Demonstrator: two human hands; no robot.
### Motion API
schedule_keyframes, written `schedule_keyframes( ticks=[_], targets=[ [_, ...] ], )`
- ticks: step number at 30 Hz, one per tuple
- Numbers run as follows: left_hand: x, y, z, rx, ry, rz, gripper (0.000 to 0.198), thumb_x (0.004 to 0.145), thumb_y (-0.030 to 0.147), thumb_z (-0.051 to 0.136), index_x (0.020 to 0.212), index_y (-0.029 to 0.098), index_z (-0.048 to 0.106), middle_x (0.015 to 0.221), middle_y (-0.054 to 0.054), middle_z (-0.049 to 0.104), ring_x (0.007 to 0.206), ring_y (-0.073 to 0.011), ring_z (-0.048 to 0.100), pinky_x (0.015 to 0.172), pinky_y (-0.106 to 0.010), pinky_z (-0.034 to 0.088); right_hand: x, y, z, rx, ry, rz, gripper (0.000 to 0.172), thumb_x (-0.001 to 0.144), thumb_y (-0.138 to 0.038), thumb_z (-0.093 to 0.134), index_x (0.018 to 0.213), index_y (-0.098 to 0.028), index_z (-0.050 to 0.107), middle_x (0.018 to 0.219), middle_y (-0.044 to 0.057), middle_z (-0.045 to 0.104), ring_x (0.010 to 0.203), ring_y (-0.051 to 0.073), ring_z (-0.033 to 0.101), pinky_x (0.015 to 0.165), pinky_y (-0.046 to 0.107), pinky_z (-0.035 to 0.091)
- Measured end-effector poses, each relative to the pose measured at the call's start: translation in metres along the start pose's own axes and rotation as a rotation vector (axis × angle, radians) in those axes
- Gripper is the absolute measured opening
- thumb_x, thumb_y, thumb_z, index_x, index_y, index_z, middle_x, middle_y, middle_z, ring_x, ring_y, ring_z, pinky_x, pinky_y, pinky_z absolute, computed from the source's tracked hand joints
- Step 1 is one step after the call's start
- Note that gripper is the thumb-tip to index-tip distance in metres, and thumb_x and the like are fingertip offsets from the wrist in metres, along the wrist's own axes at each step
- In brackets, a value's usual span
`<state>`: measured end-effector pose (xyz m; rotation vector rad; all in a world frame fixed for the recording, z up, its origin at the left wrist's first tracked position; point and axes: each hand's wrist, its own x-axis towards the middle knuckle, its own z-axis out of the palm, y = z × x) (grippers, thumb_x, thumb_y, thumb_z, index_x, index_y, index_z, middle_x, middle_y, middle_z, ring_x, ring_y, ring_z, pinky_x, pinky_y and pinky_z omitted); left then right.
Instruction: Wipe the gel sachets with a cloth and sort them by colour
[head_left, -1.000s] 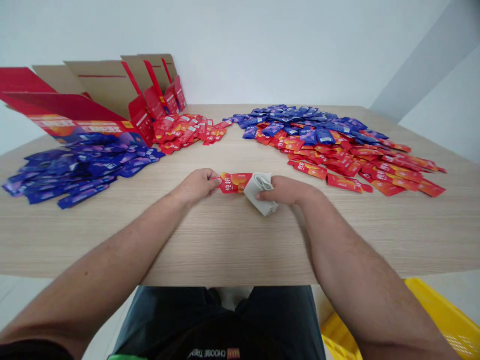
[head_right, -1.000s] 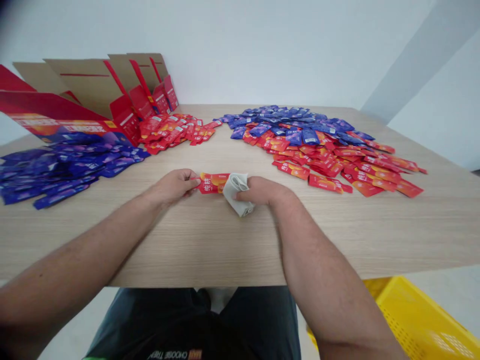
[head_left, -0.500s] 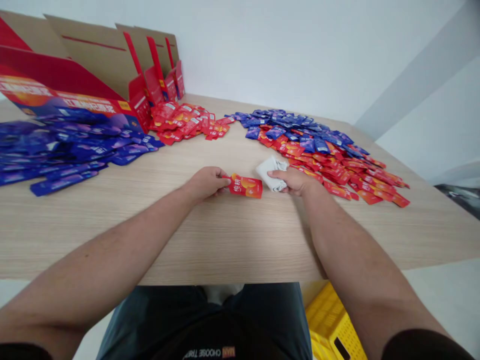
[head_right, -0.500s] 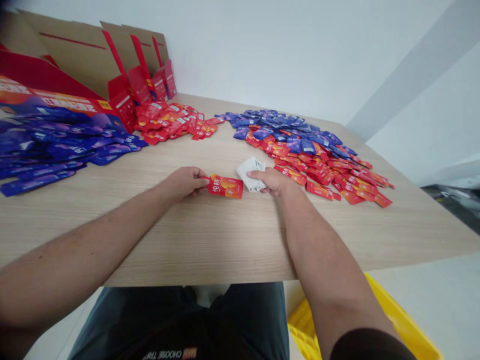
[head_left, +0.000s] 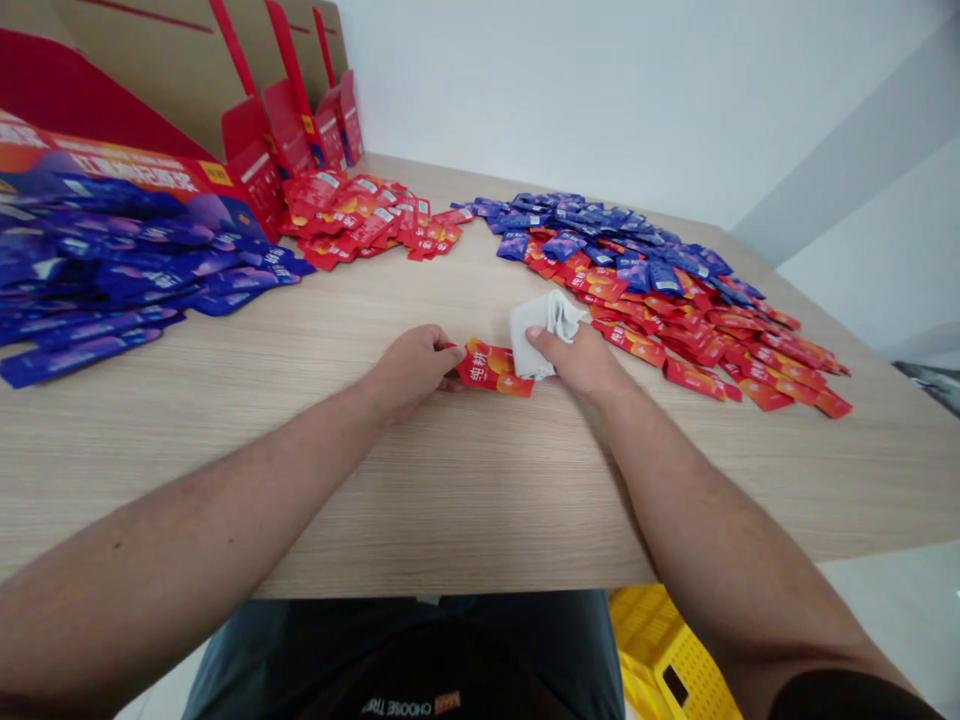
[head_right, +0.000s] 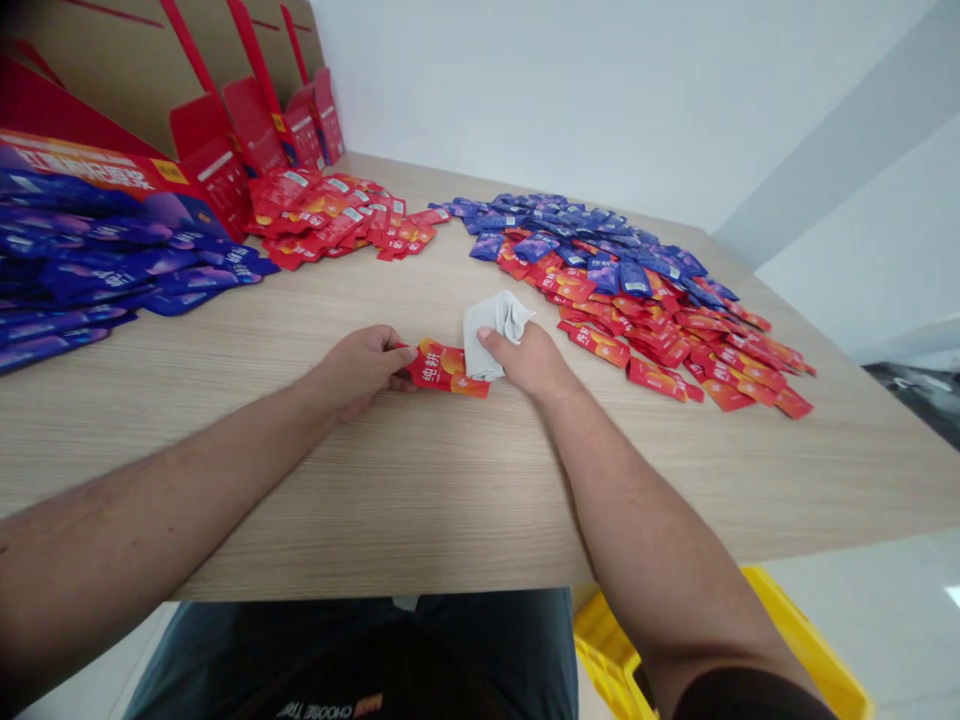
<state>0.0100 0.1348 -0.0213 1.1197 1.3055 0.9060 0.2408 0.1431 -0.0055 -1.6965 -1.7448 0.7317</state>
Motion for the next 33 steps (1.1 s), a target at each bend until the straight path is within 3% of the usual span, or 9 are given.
schedule_keyframes(
  ticks=[5,10,13,16,19,22,26,29,33],
  targets=[
    [-0.007,0.001,0.008,-0.135,-0.025,-0.005,0.018,0.088,0.012,0.058,0.077,0.02,0.046,0.068,-0.001,0.063,0.061,-0.0149,0.065,0.062,-0.034,0.061,-0.027,-0.042,0.019,-0.313,-0.012,-0.144,0.04,0.09,-0.048,0.054,0.115,-0.019,0.067,0.11,0.01,0.073,0.103,0.026,0.067,0.087,0.033,0.05],
    [-0.012,0.004,0.013,-0.16,-0.065,-0.038,0.019,0.087,0.007,0.056,0.078,0.019,0.045,0.07,-0.001,0.064,0.061,-0.0137,0.066,0.064,-0.033,0.061,-0.011,-0.024,0.009,-0.559,-0.08,-0.01,0.045,0.092,-0.051,0.05,0.104,-0.013,0.07,0.098,0.018,0.072,0.093,0.031,0.069,0.08,0.037,0.051],
    [-0.01,0.003,0.013,-0.186,-0.027,-0.055,0.019,0.089,0.009,0.056,0.08,0.02,0.043,0.075,-0.002,0.065,0.063,-0.0139,0.067,0.064,-0.033,0.062,0.001,-0.009,-0.013,-0.537,0.05,0.105,0.045,0.092,-0.048,0.052,0.112,-0.011,0.067,0.106,0.021,0.071,0.103,0.034,0.067,0.085,0.041,0.05],
    [-0.009,0.001,0.013,-0.188,-0.035,-0.043,0.019,0.089,0.011,0.057,0.081,0.02,0.043,0.076,-0.002,0.065,0.065,-0.0141,0.068,0.064,-0.033,0.062,-0.009,-0.018,-0.013,-0.431,0.201,-0.012,0.049,0.095,-0.049,0.048,0.125,-0.013,0.061,0.115,0.017,0.07,0.111,0.032,0.064,0.09,0.039,0.049],
    [-0.01,0.001,0.013,-0.165,-0.053,-0.028,0.019,0.088,0.012,0.06,0.079,0.02,0.045,0.073,-0.001,0.064,0.064,-0.0137,0.067,0.065,-0.032,0.062,-0.021,-0.035,0.009,-0.467,0.035,-0.12,0.05,0.094,-0.055,0.047,0.121,-0.016,0.064,0.109,0.015,0.072,0.104,0.03,0.066,0.086,0.035,0.05],
    [-0.011,0.002,0.013,-0.154,-0.031,-0.029,0.02,0.088,0.01,0.058,0.078,0.02,0.044,0.069,0.001,0.061,0.061,-0.0125,0.065,0.062,-0.03,0.061,-0.016,-0.031,0.017,-0.573,-0.118,-0.074,0.051,0.093,-0.057,0.047,0.112,-0.015,0.068,0.103,0.017,0.073,0.098,0.03,0.068,0.082,0.034,0.05],
    [-0.011,0.004,0.014,-0.21,0.0,-0.033,0.019,0.089,0.008,0.054,0.08,0.02,0.042,0.076,-0.002,0.064,0.065,-0.014,0.068,0.058,-0.028,0.059,0.0,-0.011,-0.006,-0.62,0.027,0.071,0.049,0.093,-0.051,0.049,0.112,-0.011,0.068,0.105,0.021,0.071,0.1,0.033,0.068,0.082,0.039,0.051],
    [-0.011,0.004,0.014,-0.196,-0.006,-0.031,0.018,0.089,0.01,0.056,0.081,0.02,0.043,0.076,-0.002,0.064,0.066,-0.0144,0.068,0.06,-0.029,0.06,-0.008,-0.019,-0.009,-0.533,0.154,0.014,0.05,0.095,-0.052,0.044,0.118,-0.012,0.065,0.108,0.018,0.071,0.105,0.032,0.066,0.086,0.038,0.05],
    [-0.011,0.003,0.014,-0.154,-0.014,-0.015,0.02,0.087,0.009,0.058,0.079,0.019,0.044,0.07,0.0,0.061,0.061,-0.0129,0.065,0.06,-0.029,0.06,-0.022,-0.039,0.014,-0.532,-0.079,-0.148,0.05,0.095,-0.056,0.046,0.118,-0.016,0.065,0.106,0.015,0.073,0.103,0.029,0.067,0.086,0.033,0.049]
  ],
)
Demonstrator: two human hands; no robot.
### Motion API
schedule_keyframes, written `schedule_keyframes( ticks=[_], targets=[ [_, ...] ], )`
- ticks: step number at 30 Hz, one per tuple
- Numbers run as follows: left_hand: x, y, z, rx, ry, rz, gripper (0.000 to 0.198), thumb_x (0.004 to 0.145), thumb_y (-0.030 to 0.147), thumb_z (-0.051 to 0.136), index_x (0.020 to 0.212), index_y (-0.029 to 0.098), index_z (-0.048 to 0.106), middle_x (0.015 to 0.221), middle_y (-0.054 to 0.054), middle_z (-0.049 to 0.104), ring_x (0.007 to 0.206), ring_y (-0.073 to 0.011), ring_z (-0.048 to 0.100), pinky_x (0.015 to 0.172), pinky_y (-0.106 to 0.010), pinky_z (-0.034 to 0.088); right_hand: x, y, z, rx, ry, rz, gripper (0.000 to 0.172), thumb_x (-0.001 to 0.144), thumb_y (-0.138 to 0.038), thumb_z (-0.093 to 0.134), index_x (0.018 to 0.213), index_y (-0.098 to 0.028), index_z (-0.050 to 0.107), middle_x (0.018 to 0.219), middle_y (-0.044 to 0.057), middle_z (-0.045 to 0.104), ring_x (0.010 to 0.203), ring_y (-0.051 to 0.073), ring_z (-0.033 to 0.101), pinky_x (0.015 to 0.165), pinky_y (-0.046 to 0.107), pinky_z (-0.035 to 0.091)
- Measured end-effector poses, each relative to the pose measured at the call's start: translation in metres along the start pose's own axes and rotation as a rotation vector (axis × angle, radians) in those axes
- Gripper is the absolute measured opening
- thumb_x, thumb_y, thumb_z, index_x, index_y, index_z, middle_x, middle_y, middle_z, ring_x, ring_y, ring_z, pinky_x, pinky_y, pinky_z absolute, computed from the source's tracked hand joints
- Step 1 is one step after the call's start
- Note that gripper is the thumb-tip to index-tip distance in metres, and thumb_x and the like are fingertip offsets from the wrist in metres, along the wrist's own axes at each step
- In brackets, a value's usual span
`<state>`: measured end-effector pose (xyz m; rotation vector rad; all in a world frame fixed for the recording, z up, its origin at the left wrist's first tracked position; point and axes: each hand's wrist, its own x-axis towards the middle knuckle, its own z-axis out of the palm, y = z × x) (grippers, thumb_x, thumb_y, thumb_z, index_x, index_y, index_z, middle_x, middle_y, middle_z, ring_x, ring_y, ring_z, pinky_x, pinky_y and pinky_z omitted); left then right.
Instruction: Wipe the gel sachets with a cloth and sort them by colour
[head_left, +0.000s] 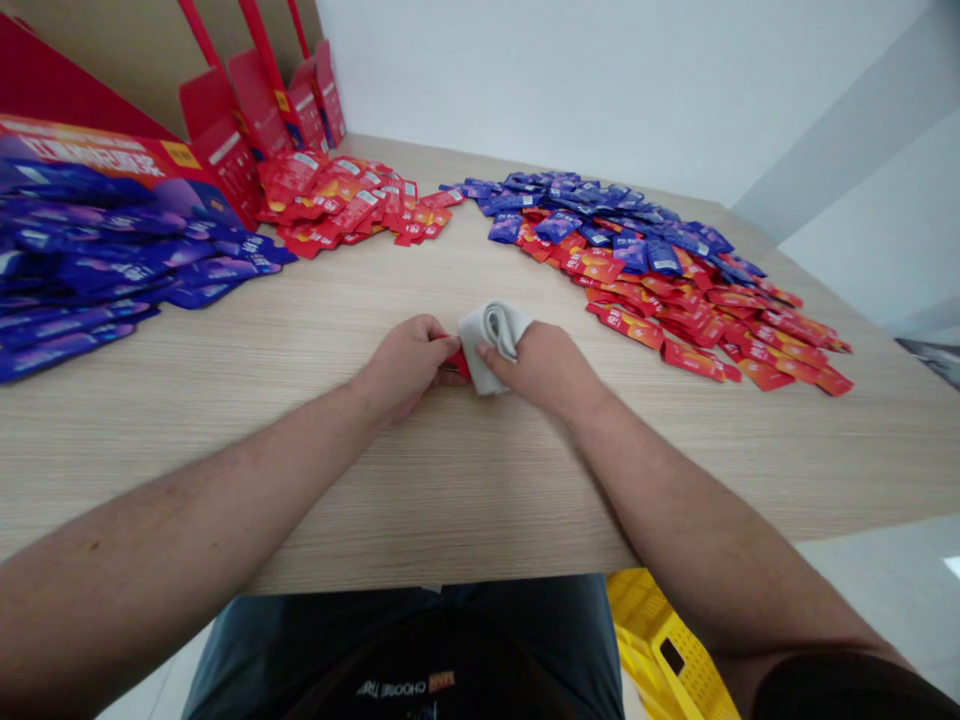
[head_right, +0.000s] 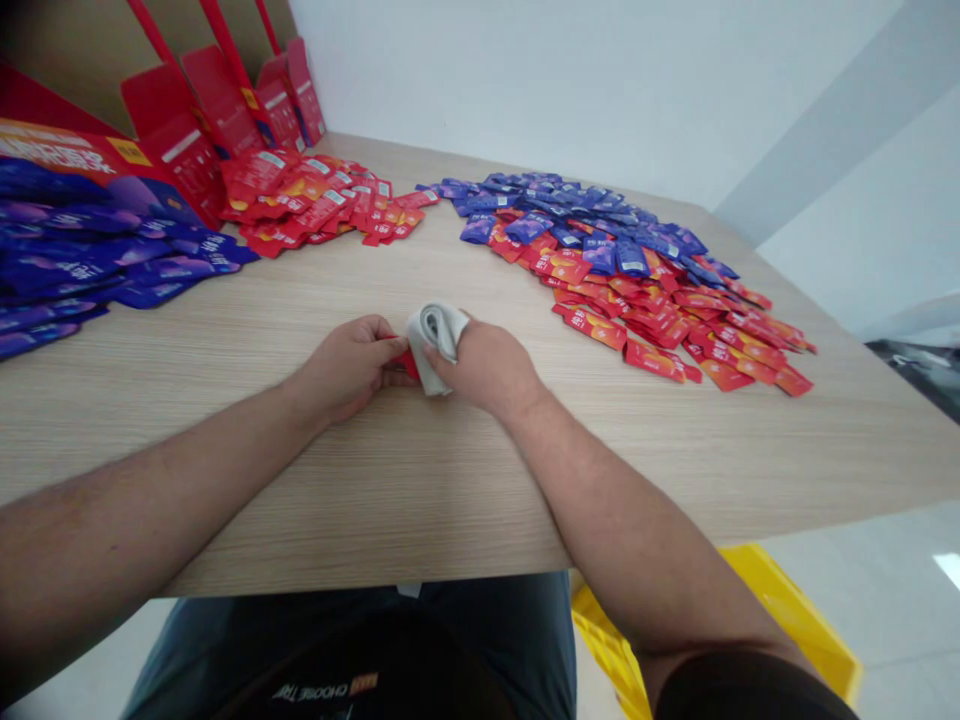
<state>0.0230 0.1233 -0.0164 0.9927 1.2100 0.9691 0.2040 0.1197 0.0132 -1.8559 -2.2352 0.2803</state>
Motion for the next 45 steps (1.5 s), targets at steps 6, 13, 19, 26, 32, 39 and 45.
schedule_keyframes(
  ticks=[6,13,19,26,32,39,45],
  targets=[
    [0.0,0.001,0.0,-0.072,0.026,-0.002,0.019,0.088,0.006,0.056,0.079,0.018,0.044,0.08,-0.004,0.064,0.067,-0.0156,0.068,0.053,-0.028,0.059,0.013,0.037,-0.005,-0.133,0.027,0.208,0.048,0.092,-0.05,0.05,0.113,-0.011,0.069,0.106,0.02,0.072,0.098,0.032,0.069,0.08,0.037,0.05],
    [-0.002,0.0,0.0,-0.054,-0.03,0.029,0.02,0.084,0.004,0.061,0.077,0.017,0.047,0.069,-0.002,0.062,0.058,-0.0144,0.066,0.052,-0.027,0.059,0.001,0.005,0.004,-0.057,0.054,-0.034,0.046,0.093,-0.053,0.047,0.11,-0.016,0.07,0.098,0.014,0.075,0.091,0.027,0.07,0.076,0.033,0.05],
    [-0.002,0.002,0.0,-0.096,0.012,0.025,0.02,0.086,0.005,0.057,0.077,0.017,0.044,0.076,-0.005,0.065,0.064,-0.0172,0.069,0.05,-0.027,0.058,0.014,0.043,-0.005,-0.12,0.088,0.229,0.045,0.091,-0.049,0.052,0.108,-0.012,0.071,0.101,0.02,0.073,0.094,0.033,0.07,0.077,0.039,0.051],
    [-0.003,0.0,0.0,-0.016,-0.038,0.032,0.02,0.086,0.004,0.058,0.077,0.017,0.046,0.068,-0.002,0.064,0.058,-0.0144,0.066,0.052,-0.026,0.059,0.001,0.004,0.003,-0.031,0.064,-0.038,0.044,0.093,-0.052,0.048,0.107,-0.016,0.071,0.096,0.014,0.074,0.089,0.028,0.07,0.075,0.035,0.05],
    [-0.004,0.003,0.001,-0.056,-0.01,0.01,0.021,0.085,0.006,0.06,0.079,0.018,0.044,0.074,-0.004,0.066,0.06,-0.0157,0.068,0.051,-0.027,0.058,0.013,0.042,-0.005,-0.116,0.11,0.202,0.046,0.09,-0.05,0.053,0.107,-0.011,0.071,0.1,0.02,0.073,0.092,0.033,0.069,0.076,0.039,0.051],
    [-0.004,0.0,0.0,0.034,-0.045,0.04,0.019,0.085,0.005,0.058,0.078,0.018,0.046,0.068,-0.002,0.065,0.06,-0.0147,0.067,0.055,-0.026,0.059,0.002,0.004,0.004,-0.024,0.076,-0.017,0.046,0.093,-0.053,0.048,0.108,-0.016,0.071,0.098,0.016,0.074,0.091,0.029,0.07,0.077,0.035,0.051],
    [-0.003,0.001,0.001,-0.031,-0.025,0.017,0.019,0.086,0.007,0.058,0.078,0.019,0.044,0.071,-0.003,0.066,0.058,-0.0156,0.068,0.052,-0.028,0.058,0.012,0.042,-0.007,-0.115,0.097,0.208,0.046,0.09,-0.048,0.053,0.11,-0.011,0.072,0.101,0.02,0.073,0.096,0.034,0.07,0.079,0.042,0.052]
  ],
)
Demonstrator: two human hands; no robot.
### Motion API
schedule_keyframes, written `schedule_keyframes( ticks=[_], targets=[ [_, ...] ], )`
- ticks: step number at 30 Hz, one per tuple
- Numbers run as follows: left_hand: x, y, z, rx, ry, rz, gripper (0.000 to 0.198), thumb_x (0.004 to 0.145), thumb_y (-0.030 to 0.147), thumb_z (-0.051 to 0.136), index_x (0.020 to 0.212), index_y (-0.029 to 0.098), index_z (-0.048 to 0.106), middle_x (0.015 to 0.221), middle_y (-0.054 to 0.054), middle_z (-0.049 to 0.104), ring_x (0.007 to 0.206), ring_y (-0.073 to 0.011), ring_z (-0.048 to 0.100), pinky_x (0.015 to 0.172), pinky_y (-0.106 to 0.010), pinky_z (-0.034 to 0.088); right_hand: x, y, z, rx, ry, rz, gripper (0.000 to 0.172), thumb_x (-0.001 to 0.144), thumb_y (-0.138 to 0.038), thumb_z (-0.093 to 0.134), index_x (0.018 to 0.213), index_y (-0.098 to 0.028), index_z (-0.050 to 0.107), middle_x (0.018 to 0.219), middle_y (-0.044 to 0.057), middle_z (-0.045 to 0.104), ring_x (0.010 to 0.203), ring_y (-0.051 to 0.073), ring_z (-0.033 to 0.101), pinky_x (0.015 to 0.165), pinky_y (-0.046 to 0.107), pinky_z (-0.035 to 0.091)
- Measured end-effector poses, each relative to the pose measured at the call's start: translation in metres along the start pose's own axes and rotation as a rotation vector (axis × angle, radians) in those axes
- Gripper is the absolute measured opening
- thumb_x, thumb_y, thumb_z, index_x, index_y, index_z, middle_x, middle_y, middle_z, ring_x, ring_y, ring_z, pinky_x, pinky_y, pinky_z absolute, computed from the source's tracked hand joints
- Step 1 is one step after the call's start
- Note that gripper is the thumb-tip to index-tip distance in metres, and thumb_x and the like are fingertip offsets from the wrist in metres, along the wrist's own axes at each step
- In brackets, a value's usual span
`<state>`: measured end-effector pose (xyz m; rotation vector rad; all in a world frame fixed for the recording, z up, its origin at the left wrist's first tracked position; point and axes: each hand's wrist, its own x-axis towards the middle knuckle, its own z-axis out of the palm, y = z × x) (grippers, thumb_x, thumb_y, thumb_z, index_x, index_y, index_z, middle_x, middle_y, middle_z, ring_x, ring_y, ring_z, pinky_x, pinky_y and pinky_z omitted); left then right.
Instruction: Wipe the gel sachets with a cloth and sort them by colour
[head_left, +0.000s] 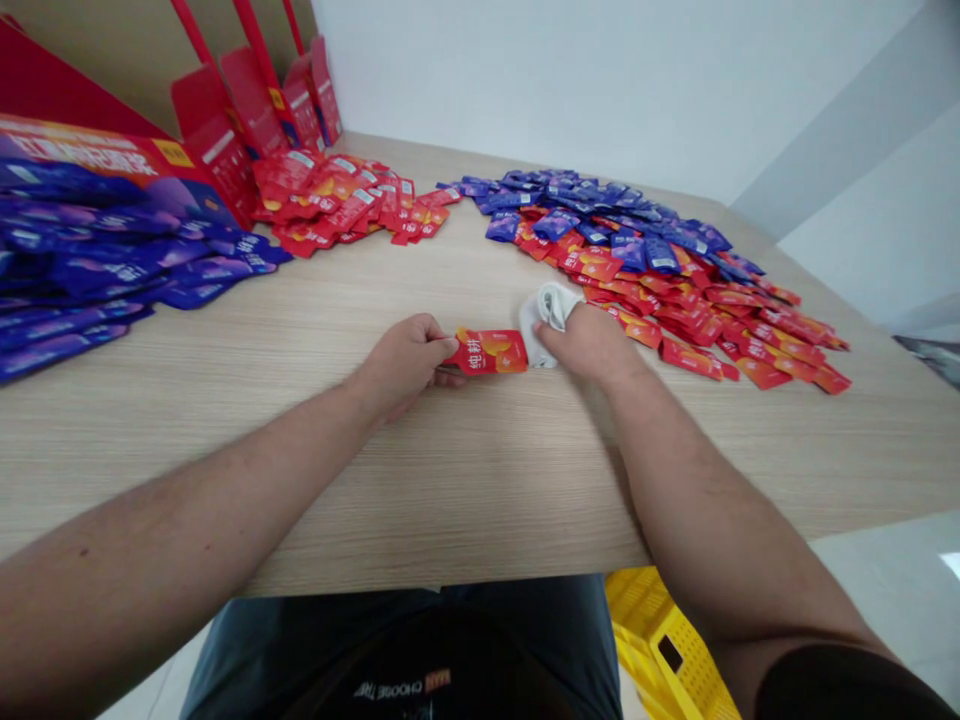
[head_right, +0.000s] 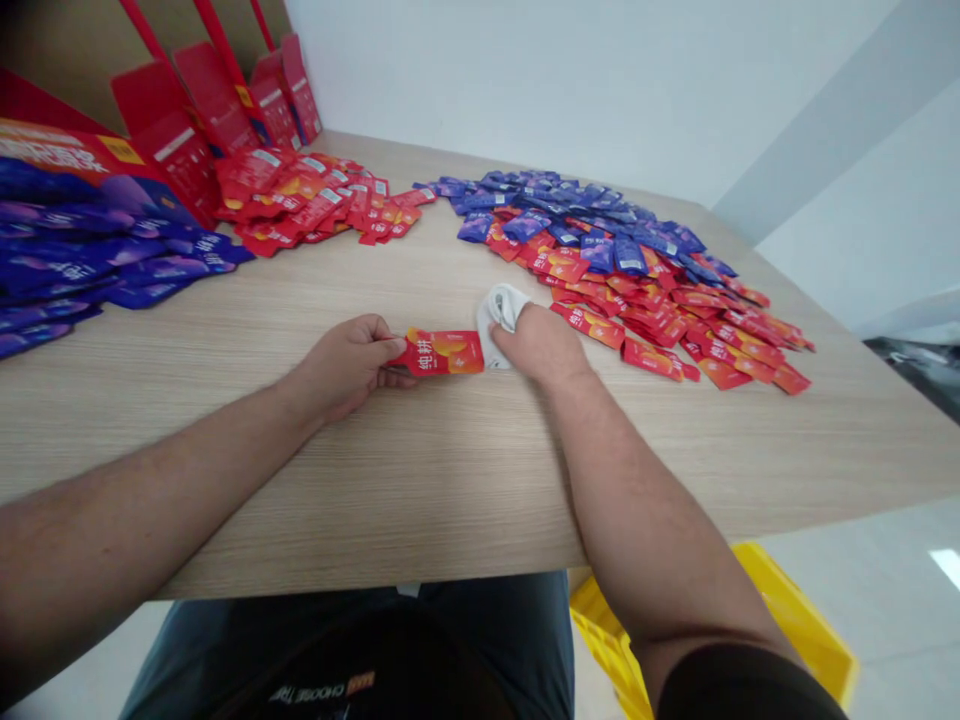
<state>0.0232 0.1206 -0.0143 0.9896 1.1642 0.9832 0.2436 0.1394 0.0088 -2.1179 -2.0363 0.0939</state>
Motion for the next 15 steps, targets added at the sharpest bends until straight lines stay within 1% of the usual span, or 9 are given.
schedule_keyframes(
  ticks=[2,4,5,7,8,10,11,13,15],
  targets=[
    [0.0,0.0,0.0,-0.006,-0.008,0.002,0.019,0.085,0.007,0.059,0.079,0.019,0.044,0.072,-0.003,0.066,0.059,-0.0162,0.068,0.052,-0.027,0.058,-0.003,-0.001,-0.004,0.076,0.092,-0.007,0.047,0.092,-0.048,0.051,0.117,-0.013,0.069,0.104,0.018,0.073,0.1,0.033,0.069,0.081,0.041,0.052],
    [0.0,-0.001,0.0,0.008,-0.027,0.008,0.019,0.085,0.007,0.058,0.079,0.019,0.045,0.07,-0.002,0.066,0.06,-0.0164,0.068,0.053,-0.028,0.059,-0.011,-0.015,-0.003,0.15,0.11,-0.105,0.047,0.094,-0.05,0.048,0.119,-0.016,0.067,0.105,0.014,0.074,0.101,0.03,0.068,0.082,0.038,0.052],
    [0.0,-0.001,-0.001,0.023,-0.032,0.016,0.019,0.085,0.007,0.058,0.079,0.018,0.045,0.069,-0.001,0.065,0.06,-0.016,0.068,0.054,-0.028,0.059,-0.015,-0.023,-0.001,0.161,0.073,-0.16,0.047,0.094,-0.052,0.047,0.118,-0.017,0.068,0.104,0.013,0.074,0.099,0.029,0.068,0.081,0.037,0.052],
    [0.001,-0.002,-0.001,0.063,-0.032,0.031,0.019,0.084,0.006,0.058,0.077,0.018,0.046,0.066,-0.001,0.064,0.059,-0.0149,0.067,0.055,-0.028,0.059,-0.019,-0.034,0.003,0.125,-0.055,-0.225,0.046,0.093,-0.054,0.049,0.11,-0.017,0.071,0.099,0.014,0.075,0.094,0.029,0.07,0.078,0.036,0.052],
    [0.001,-0.003,-0.001,0.079,-0.026,0.035,0.019,0.084,0.006,0.059,0.076,0.018,0.046,0.065,-0.001,0.064,0.058,-0.0148,0.066,0.055,-0.027,0.059,-0.017,-0.033,0.004,0.089,-0.106,-0.224,0.046,0.092,-0.054,0.05,0.106,-0.016,0.072,0.097,0.015,0.075,0.091,0.029,0.07,0.077,0.035,0.052],
    [0.001,-0.002,-0.001,0.076,-0.015,0.028,0.019,0.084,0.007,0.059,0.076,0.019,0.046,0.067,-0.002,0.065,0.059,-0.0152,0.067,0.055,-0.027,0.058,-0.011,-0.023,0.003,0.015,-0.148,-0.152,0.044,0.091,-0.051,0.051,0.103,-0.015,0.073,0.097,0.018,0.074,0.09,0.03,0.07,0.075,0.036,0.052],
    [0.0,-0.002,-0.001,0.059,-0.014,0.016,0.019,0.085,0.008,0.059,0.077,0.019,0.046,0.069,-0.002,0.066,0.059,-0.0156,0.067,0.054,-0.028,0.058,-0.007,-0.015,0.001,-0.01,-0.133,-0.1,0.043,0.09,-0.049,0.052,0.104,-0.014,0.073,0.099,0.019,0.074,0.091,0.031,0.07,0.075,0.037,0.052],
    [0.0,0.0,0.0,0.021,-0.009,-0.003,0.019,0.086,0.008,0.058,0.078,0.02,0.046,0.071,-0.002,0.066,0.059,-0.0158,0.067,0.054,-0.028,0.058,-0.004,-0.006,-0.003,-0.007,-0.045,-0.007,0.046,0.09,-0.048,0.053,0.11,-0.012,0.071,0.104,0.02,0.073,0.095,0.033,0.07,0.077,0.039,0.052],
    [-0.001,0.001,0.0,0.008,-0.012,-0.007,0.019,0.085,0.008,0.059,0.078,0.02,0.046,0.072,-0.003,0.067,0.061,-0.016,0.068,0.054,-0.028,0.059,-0.009,-0.011,-0.005,0.065,0.041,-0.015,0.048,0.092,-0.049,0.05,0.117,-0.013,0.068,0.107,0.019,0.073,0.1,0.032,0.069,0.079,0.037,0.051]
  ],
)
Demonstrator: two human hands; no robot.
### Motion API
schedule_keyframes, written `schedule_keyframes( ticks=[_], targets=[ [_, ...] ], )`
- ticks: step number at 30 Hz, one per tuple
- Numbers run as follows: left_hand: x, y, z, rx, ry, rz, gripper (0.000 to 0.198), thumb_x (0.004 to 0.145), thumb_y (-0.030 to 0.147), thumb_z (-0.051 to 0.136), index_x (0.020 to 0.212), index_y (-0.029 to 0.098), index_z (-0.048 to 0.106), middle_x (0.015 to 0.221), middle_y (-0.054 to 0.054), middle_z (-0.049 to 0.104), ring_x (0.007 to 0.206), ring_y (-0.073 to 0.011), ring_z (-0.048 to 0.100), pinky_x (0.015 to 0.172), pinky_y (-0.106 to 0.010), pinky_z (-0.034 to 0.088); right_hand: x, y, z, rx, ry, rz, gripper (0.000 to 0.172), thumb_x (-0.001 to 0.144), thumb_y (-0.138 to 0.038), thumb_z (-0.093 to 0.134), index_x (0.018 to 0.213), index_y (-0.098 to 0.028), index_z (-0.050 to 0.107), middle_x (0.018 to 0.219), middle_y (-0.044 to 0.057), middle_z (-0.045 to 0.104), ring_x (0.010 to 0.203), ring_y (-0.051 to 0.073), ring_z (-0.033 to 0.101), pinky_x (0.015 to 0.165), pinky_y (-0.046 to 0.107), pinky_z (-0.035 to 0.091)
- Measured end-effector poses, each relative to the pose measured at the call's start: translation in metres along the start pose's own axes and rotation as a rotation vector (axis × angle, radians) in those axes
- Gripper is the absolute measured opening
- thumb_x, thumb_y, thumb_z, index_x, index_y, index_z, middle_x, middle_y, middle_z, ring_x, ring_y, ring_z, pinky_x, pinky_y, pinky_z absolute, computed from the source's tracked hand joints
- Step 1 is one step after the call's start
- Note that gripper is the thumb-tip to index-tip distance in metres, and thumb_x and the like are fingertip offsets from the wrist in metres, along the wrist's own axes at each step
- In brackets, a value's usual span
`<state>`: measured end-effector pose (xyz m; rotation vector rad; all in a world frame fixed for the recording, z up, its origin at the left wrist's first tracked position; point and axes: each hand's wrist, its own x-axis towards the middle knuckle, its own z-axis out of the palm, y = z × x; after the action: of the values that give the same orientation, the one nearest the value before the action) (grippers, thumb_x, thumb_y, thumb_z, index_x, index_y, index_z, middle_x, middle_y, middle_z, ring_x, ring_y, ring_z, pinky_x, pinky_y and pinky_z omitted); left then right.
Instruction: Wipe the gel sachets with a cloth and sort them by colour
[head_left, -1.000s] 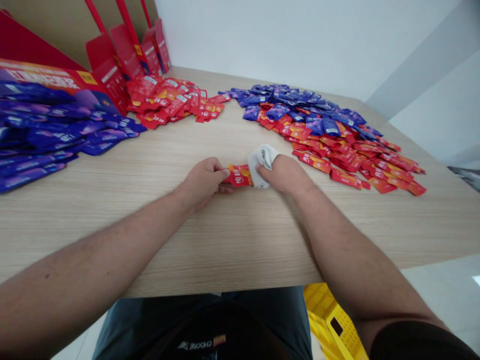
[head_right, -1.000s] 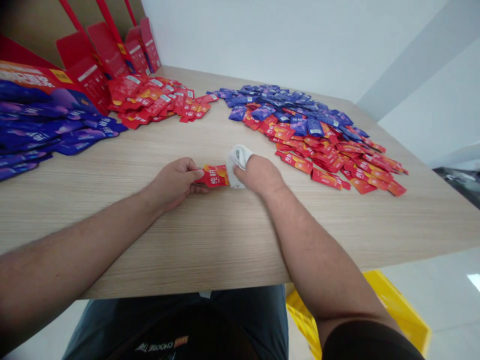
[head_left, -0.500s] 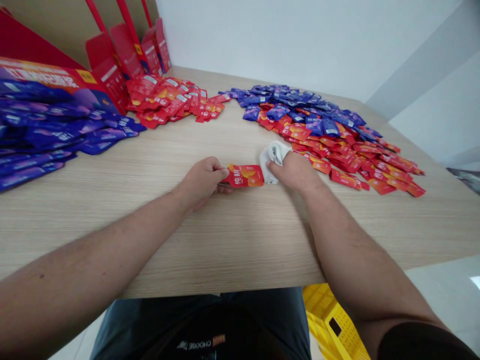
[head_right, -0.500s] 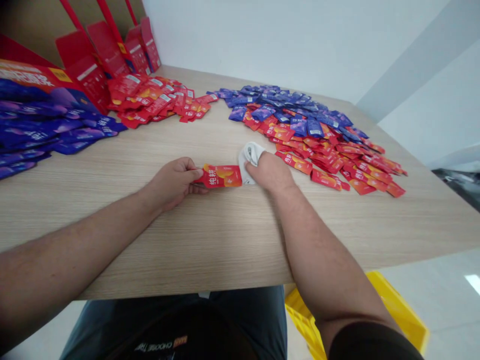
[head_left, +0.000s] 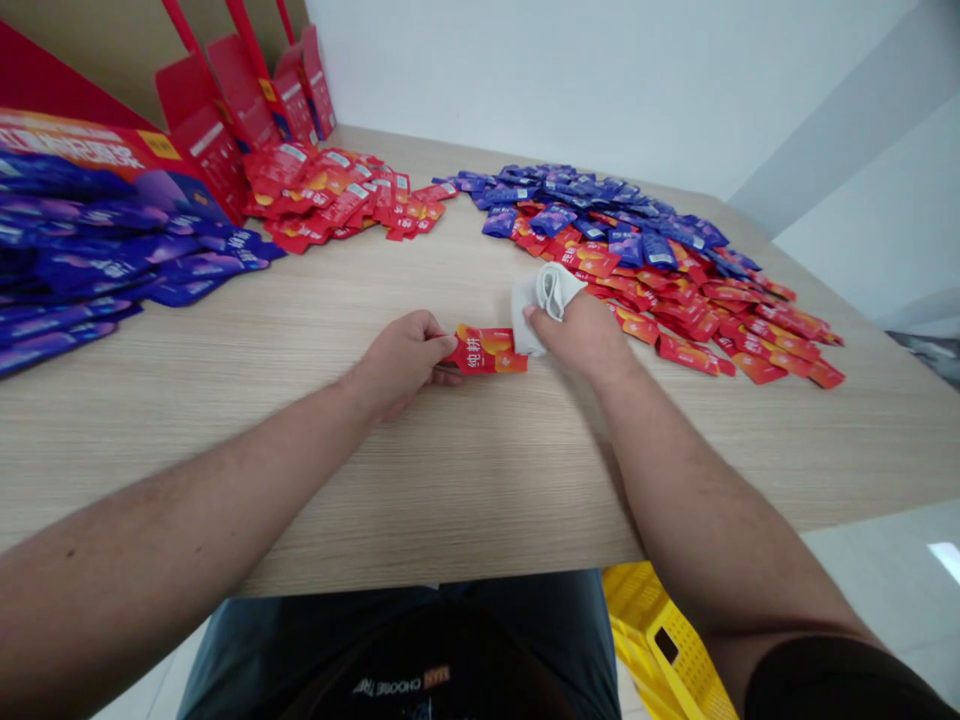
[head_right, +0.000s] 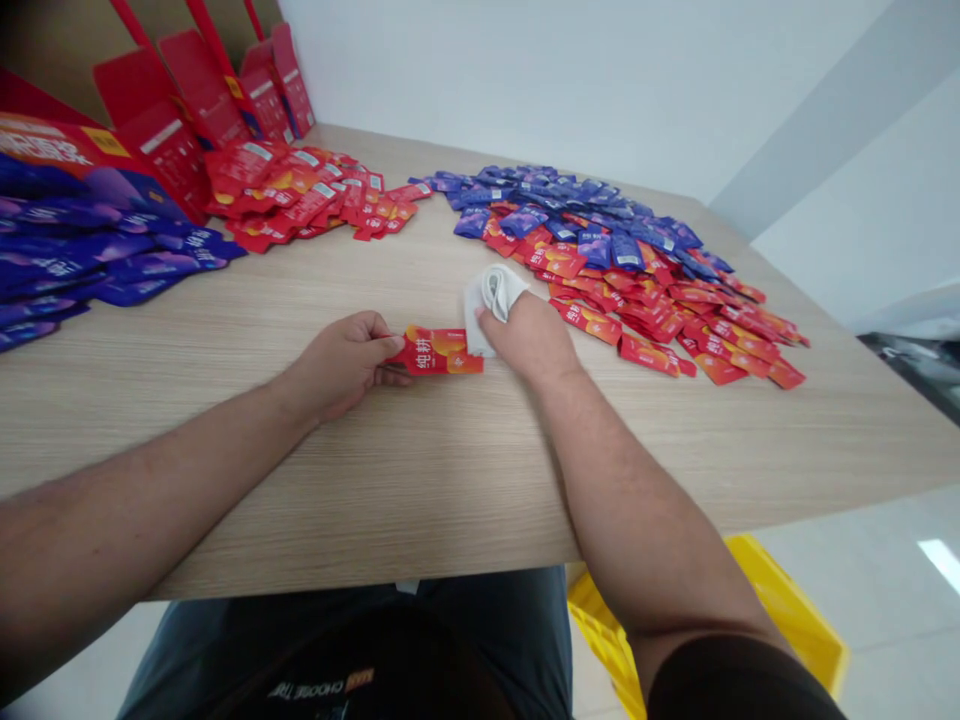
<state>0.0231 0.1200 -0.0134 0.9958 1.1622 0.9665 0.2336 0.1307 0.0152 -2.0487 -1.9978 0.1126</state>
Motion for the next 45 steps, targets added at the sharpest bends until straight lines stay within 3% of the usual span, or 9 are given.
schedule_keyframes(
  ticks=[5,11,17,23,29,33,38,41,45],
  targets=[
    [0.0,-0.001,-0.001,0.021,-0.021,0.024,0.02,0.083,0.007,0.06,0.076,0.019,0.047,0.065,0.0,0.062,0.06,-0.0149,0.066,0.056,-0.028,0.059,-0.014,-0.03,0.011,0.064,-0.128,-0.243,0.047,0.093,-0.055,0.047,0.109,-0.018,0.071,0.098,0.014,0.075,0.092,0.027,0.07,0.075,0.033,0.051],
    [0.0,0.001,0.0,-0.014,-0.001,0.0,0.018,0.084,0.009,0.06,0.079,0.018,0.045,0.078,-0.005,0.067,0.065,-0.0163,0.069,0.054,-0.028,0.059,0.0,-0.002,0.005,-0.029,-0.028,-0.011,0.047,0.091,-0.051,0.052,0.109,-0.013,0.071,0.101,0.018,0.074,0.092,0.031,0.069,0.076,0.037,0.051],
    [0.0,-0.002,-0.001,0.039,-0.03,0.037,0.02,0.083,0.005,0.06,0.074,0.018,0.047,0.065,-0.001,0.062,0.059,-0.0141,0.065,0.055,-0.027,0.059,-0.012,-0.025,0.013,0.083,-0.13,-0.248,0.047,0.092,-0.056,0.048,0.106,-0.018,0.072,0.096,0.014,0.075,0.091,0.028,0.07,0.075,0.033,0.051],
    [-0.001,0.0,0.001,0.01,0.001,-0.005,0.021,0.083,0.009,0.064,0.078,0.018,0.046,0.075,-0.004,0.067,0.064,-0.0165,0.069,0.054,-0.028,0.059,-0.001,-0.001,0.004,-0.023,-0.044,-0.008,0.044,0.091,-0.051,0.052,0.105,-0.014,0.072,0.1,0.019,0.074,0.092,0.032,0.07,0.074,0.038,0.052],
    [0.0,0.0,0.0,0.004,-0.022,0.015,0.023,0.08,0.007,0.066,0.075,0.018,0.046,0.067,0.0,0.06,0.059,-0.0141,0.065,0.057,-0.029,0.06,-0.014,-0.024,0.012,0.09,-0.163,-0.286,0.044,0.093,-0.053,0.049,0.108,-0.02,0.072,0.099,0.012,0.075,0.092,0.026,0.07,0.076,0.032,0.05],
    [0.0,0.001,-0.001,-0.005,0.027,0.013,0.023,0.081,0.008,0.064,0.074,0.018,0.046,0.074,-0.003,0.062,0.065,-0.0159,0.066,0.053,-0.028,0.059,0.001,0.0,0.01,-0.042,-0.205,-0.107,0.04,0.09,-0.05,0.054,0.1,-0.017,0.073,0.096,0.015,0.075,0.09,0.028,0.07,0.075,0.035,0.05],
    [-0.001,-0.001,0.0,0.028,-0.023,0.002,0.021,0.082,0.009,0.064,0.076,0.018,0.046,0.076,-0.004,0.066,0.064,-0.0159,0.067,0.054,-0.028,0.059,0.0,0.002,0.004,0.087,-0.004,-0.085,0.043,0.092,-0.05,0.051,0.112,-0.017,0.069,0.102,0.013,0.074,0.095,0.028,0.069,0.077,0.035,0.051],
    [0.0,-0.003,-0.001,0.068,-0.051,0.022,0.021,0.083,0.008,0.061,0.075,0.019,0.046,0.071,-0.003,0.065,0.062,-0.0154,0.066,0.056,-0.028,0.058,-0.003,-0.007,0.012,0.107,-0.113,-0.178,0.045,0.091,-0.055,0.051,0.105,-0.018,0.072,0.095,0.013,0.075,0.091,0.028,0.07,0.076,0.035,0.051],
    [0.0,-0.002,-0.005,0.163,-0.017,0.038,0.016,0.088,0.014,0.057,0.079,0.022,0.046,0.069,-0.002,0.064,0.06,-0.0163,0.064,0.053,-0.025,0.052,0.012,0.018,0.014,-0.002,-0.098,0.024,0.046,0.088,-0.051,0.055,0.106,-0.013,0.072,0.103,0.021,0.073,0.097,0.035,0.07,0.08,0.042,0.052]
  ],
)
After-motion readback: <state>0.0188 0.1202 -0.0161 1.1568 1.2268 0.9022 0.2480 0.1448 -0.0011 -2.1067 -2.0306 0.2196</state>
